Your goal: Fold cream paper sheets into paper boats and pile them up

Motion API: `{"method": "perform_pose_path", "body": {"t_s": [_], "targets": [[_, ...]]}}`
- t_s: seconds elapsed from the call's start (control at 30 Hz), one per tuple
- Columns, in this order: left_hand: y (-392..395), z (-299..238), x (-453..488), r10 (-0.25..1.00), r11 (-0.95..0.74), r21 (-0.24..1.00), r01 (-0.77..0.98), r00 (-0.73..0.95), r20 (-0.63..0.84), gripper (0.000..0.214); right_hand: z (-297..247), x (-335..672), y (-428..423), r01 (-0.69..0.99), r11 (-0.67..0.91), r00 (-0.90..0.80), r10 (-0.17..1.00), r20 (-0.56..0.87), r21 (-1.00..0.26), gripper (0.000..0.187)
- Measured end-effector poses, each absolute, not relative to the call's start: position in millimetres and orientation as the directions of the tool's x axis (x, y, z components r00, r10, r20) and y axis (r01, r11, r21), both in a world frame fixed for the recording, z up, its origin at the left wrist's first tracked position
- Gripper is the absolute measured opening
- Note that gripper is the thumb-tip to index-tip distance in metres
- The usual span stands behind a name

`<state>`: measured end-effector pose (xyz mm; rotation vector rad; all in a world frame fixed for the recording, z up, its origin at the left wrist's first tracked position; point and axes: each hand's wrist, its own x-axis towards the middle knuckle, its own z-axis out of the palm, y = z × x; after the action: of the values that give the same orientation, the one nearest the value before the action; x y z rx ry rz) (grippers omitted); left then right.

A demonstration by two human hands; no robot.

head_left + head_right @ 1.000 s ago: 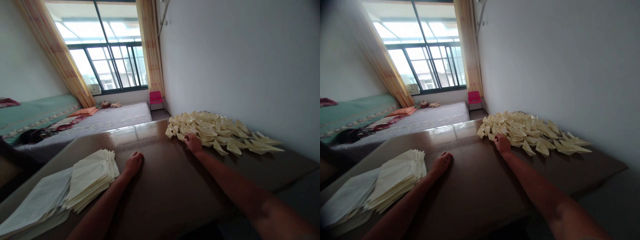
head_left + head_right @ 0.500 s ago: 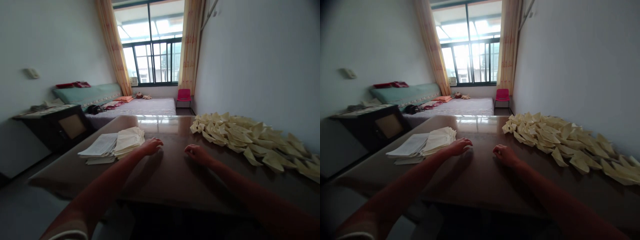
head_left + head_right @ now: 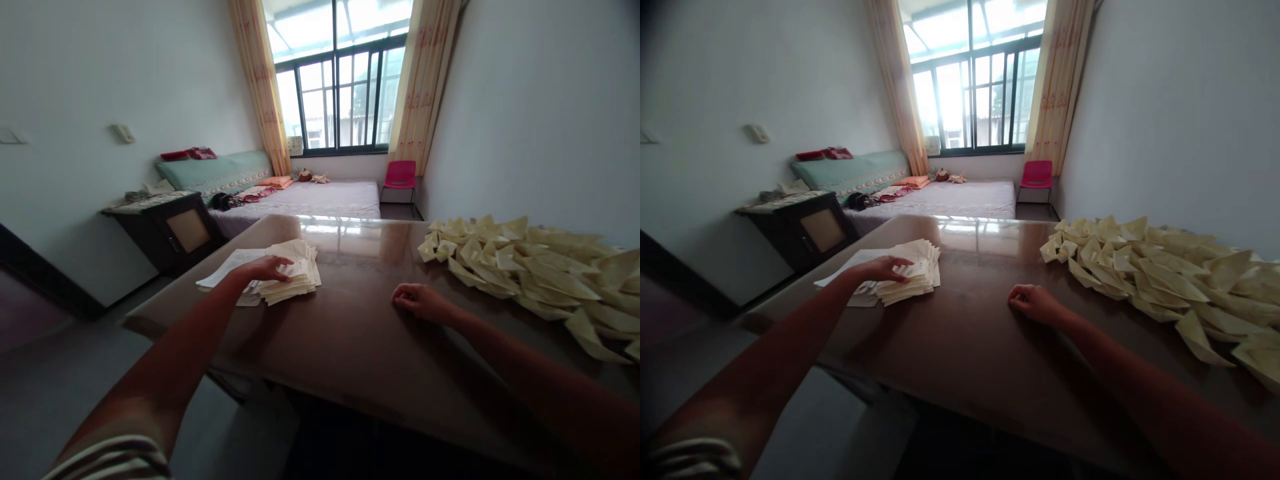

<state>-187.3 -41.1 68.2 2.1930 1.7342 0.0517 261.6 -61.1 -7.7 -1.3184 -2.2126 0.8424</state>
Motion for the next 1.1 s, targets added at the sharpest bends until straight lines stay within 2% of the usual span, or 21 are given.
{"method": "perform_pose_path", "body": {"t_s": [0.3,0.57,0.77,0.93,1.1], "targets": [[-43,78,-205,0.918,-0.224,0.417,0.881,0.335,-0.214,0.061,-6,270,-54,0.546,0.236,-0.517,0.85,-0.101,-0.804,0.035],[-51,70,-213,0.922,-0.208,0.465,0.861,0.331,-0.202,0.062,-5,273,-58,0.547,0.243,-0.509,0.857,-0.087,-0.801,0.038],[-55,75,-194,0.953,-0.165,0.32,0.933,0.234,-0.192,0.065,-8,273,-59,0.552,0.275,-0.519,0.852,-0.067,-0.787,0.041],[-47,71,-147,0.977,-0.117,0.151,0.982,0.141,-0.162,0.083,-11,274,-62,0.566,0.303,-0.49,0.872,-0.017,-0.767,0.042],[-41,64,-115,0.979,-0.104,0.077,0.992,0.115,-0.166,0.073,-13,275,-68,0.585,0.376,-0.479,0.875,0.067,-0.719,0.04]]}}
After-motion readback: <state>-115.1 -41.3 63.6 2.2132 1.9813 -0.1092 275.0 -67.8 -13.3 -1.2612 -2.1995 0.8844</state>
